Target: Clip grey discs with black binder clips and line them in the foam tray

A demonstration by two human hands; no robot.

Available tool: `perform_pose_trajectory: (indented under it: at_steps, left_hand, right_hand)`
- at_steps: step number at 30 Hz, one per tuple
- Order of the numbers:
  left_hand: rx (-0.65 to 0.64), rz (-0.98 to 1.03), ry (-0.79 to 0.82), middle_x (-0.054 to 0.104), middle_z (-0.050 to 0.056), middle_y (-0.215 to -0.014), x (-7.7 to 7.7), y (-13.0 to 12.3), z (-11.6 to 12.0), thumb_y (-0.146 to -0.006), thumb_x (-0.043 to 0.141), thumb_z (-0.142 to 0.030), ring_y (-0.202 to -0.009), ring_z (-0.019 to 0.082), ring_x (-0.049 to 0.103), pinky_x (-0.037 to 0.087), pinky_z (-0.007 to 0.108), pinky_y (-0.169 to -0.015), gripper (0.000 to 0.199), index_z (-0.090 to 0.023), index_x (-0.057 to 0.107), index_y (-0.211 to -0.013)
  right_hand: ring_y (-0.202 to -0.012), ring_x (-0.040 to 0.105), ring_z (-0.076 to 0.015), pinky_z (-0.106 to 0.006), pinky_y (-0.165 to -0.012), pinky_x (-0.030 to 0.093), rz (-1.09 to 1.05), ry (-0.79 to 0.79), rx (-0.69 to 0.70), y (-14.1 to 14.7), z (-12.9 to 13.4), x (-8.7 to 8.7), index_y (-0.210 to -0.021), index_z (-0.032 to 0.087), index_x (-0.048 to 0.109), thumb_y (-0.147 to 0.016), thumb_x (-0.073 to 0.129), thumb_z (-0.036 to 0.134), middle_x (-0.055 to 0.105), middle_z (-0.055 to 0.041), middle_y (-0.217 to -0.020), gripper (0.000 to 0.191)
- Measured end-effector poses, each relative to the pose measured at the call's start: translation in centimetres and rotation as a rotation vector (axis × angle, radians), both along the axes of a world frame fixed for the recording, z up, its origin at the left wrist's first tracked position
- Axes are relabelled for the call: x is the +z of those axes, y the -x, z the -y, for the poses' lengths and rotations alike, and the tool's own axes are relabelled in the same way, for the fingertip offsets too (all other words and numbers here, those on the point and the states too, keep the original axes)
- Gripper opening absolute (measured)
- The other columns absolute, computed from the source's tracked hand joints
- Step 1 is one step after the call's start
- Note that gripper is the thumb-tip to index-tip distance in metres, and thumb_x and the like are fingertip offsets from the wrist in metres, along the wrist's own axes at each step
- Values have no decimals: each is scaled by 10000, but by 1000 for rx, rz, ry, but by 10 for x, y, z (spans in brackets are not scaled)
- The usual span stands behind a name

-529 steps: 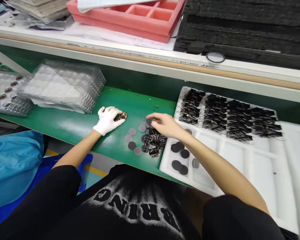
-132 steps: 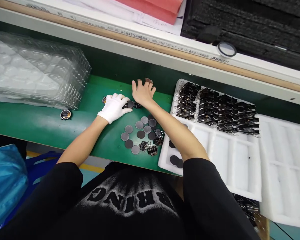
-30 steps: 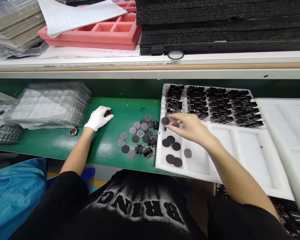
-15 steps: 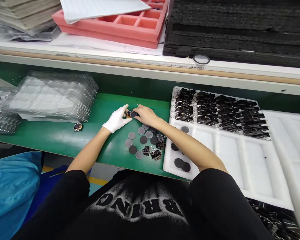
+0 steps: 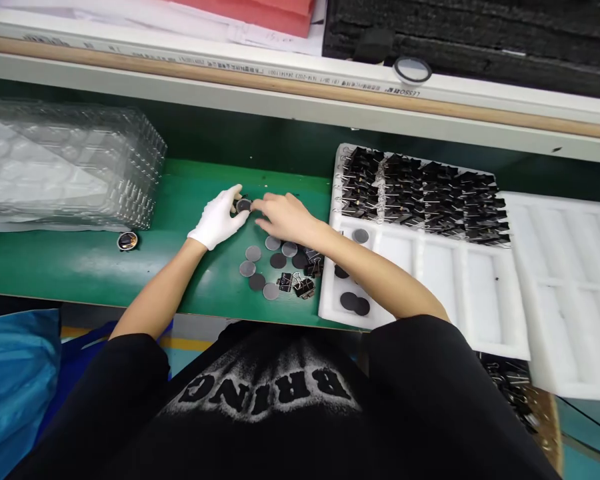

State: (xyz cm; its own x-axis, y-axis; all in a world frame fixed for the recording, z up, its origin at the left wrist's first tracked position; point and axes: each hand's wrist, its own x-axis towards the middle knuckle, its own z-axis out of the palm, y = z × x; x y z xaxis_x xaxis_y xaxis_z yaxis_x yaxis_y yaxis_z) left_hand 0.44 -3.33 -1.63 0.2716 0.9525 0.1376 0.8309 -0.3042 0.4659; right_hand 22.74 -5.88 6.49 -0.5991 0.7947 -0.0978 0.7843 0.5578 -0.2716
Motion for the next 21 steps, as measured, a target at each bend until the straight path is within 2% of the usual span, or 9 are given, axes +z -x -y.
perform_pose_trajectory:
  at_steps: [1, 3, 5, 8, 11, 14, 16, 19, 21]
  left_hand:
    - [6, -11, -3, 651, 142, -1497, 1, -2, 1, -952, 657, -444, -1256, 326, 695, 538, 446, -1101, 746, -187, 480, -1630]
    - [14, -47, -2, 596, 166, -1569, 4, -6, 2, -898, 731, -507, -1333, 375, 650, 526, 477, -1115, 866, -184, 450, -1652]
    - [28, -94, 12, 624, 186, -1528, 8, -10, 1, -876, 764, -509, -1358, 412, 625, 513, 507, -1113, 922, -172, 425, -1664]
    - [34, -122, 38, 721, 164, -1372, 13, -14, -2, -917, 729, -438, -1303, 403, 657, 506, 500, -1082, 859, -173, 407, -1668]
    - [8, -107, 31, 748, 136, -1336, 14, -11, -4, -920, 734, -426, -1256, 371, 687, 511, 458, -1048, 881, -164, 374, -1680]
    - [2, -99, 19, 753, 116, -1344, 11, -7, -5, -916, 746, -428, -1215, 336, 711, 515, 417, -1022, 915, -167, 343, -1695]
    - [1, -100, 11, 754, 110, -1351, 10, -5, -5, -919, 742, -431, -1207, 327, 716, 515, 408, -1012, 915, -172, 338, -1698]
    - [9, -117, -16, 726, 130, -1417, 10, -2, -6, -891, 766, -469, -1266, 361, 687, 513, 429, -1018, 957, -158, 348, -1694]
    - [18, -124, -19, 716, 133, -1440, 11, 1, -7, -888, 763, -470, -1267, 371, 683, 512, 444, -1021, 955, -159, 354, -1693]
  right_hand:
    - [-970, 670, -285, -399, -862, 420, 54, 33, 30, -7, 14, 8, -1276, 196, 760, -1067, 595, 361, 739, -127, -1134, 314]
    - [-983, 661, -316, -422, -867, 403, 198, 99, 89, -19, 45, 16, -1098, 175, 800, -1040, 648, 520, 737, -145, -1063, 382]
    - [-1070, 641, -365, -443, -885, 388, 340, 129, 122, -27, 73, 12, -1059, 151, 805, -970, 730, 603, 727, -190, -1120, 466]
    - [-1132, 607, -387, -440, -884, 362, 403, 89, 108, -31, 102, -7, -1135, 124, 786, -949, 768, 552, 704, -225, -1201, 467]
    - [-1087, 608, -356, -424, -874, 339, 296, 56, 87, -34, 111, -19, -1118, 139, 758, -967, 742, 465, 720, -193, -1146, 360]
    - [-1046, 638, -329, -421, -900, 349, 115, 103, 35, -40, 101, -13, -1064, 166, 725, -966, 725, 450, 745, -147, -1079, 300]
    - [-1024, 660, -311, -420, -923, 368, -25, 117, -35, -42, 81, -4, -1093, 179, 707, -975, 694, 446, 757, -118, -1062, 292]
    - [-1065, 663, -326, -441, -956, 384, -137, -1, -136, -36, 33, 2, -1192, 183, 695, -973, 656, 385, 761, -108, -1092, 301]
    - [-1131, 646, -354, -473, -999, 383, -118, -67, -163, -27, -3, -2, -1213, 176, 695, -954, 670, 346, 754, -123, -1123, 310]
